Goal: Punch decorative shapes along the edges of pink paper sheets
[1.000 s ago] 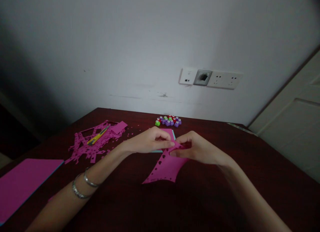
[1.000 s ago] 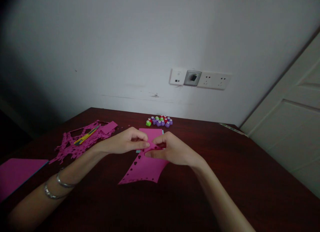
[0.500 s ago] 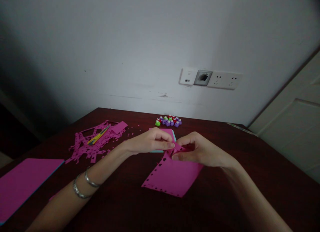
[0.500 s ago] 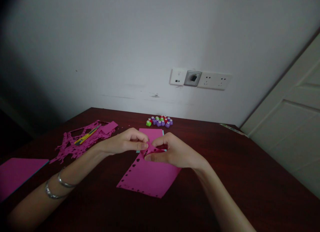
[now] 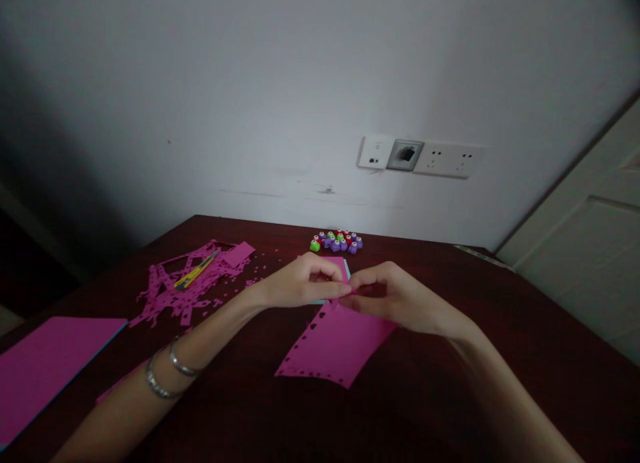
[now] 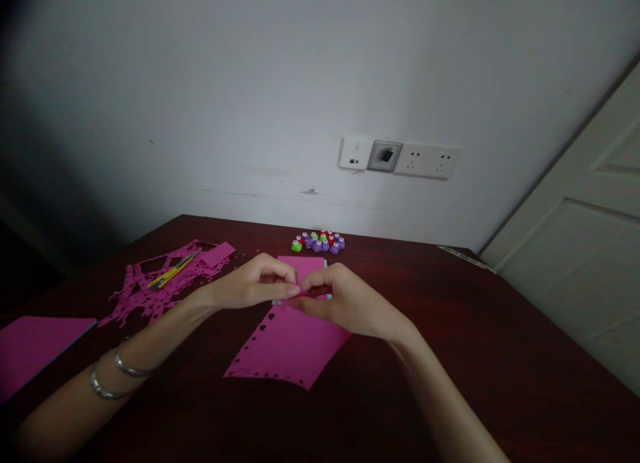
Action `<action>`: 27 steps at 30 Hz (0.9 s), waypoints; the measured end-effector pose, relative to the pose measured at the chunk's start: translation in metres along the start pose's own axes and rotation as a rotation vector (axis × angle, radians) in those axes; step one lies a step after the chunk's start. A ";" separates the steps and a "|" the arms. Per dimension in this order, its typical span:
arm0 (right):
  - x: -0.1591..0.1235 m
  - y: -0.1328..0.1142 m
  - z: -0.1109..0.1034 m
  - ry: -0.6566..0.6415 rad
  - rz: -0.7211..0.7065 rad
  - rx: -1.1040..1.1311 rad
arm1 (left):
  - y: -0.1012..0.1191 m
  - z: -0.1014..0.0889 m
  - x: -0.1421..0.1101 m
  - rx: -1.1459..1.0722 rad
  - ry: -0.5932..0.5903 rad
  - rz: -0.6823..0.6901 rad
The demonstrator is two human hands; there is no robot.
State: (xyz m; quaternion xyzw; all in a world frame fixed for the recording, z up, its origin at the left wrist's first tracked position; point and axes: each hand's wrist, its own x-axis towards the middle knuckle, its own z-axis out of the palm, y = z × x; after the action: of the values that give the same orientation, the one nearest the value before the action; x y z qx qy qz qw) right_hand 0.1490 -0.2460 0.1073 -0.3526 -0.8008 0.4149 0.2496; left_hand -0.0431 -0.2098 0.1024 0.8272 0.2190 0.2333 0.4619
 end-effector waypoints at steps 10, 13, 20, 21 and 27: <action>-0.002 -0.002 0.000 -0.040 -0.060 -0.008 | -0.002 0.002 0.002 -0.196 0.000 0.014; -0.002 -0.004 0.000 -0.056 -0.058 -0.001 | -0.004 0.003 0.003 -0.252 -0.012 0.000; -0.002 -0.001 -0.003 0.129 0.049 0.051 | -0.008 -0.003 0.001 -0.144 0.062 0.002; -0.002 0.000 -0.005 0.165 0.083 0.073 | -0.010 -0.004 0.000 -0.123 0.063 -0.003; -0.002 0.004 -0.010 0.088 0.156 0.156 | -0.013 -0.006 -0.001 -0.071 0.103 -0.031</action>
State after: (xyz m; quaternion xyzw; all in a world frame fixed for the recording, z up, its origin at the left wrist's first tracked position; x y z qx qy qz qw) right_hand 0.1588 -0.2415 0.1095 -0.4110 -0.7244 0.4785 0.2782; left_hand -0.0497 -0.2005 0.0940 0.7937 0.2469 0.2761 0.4825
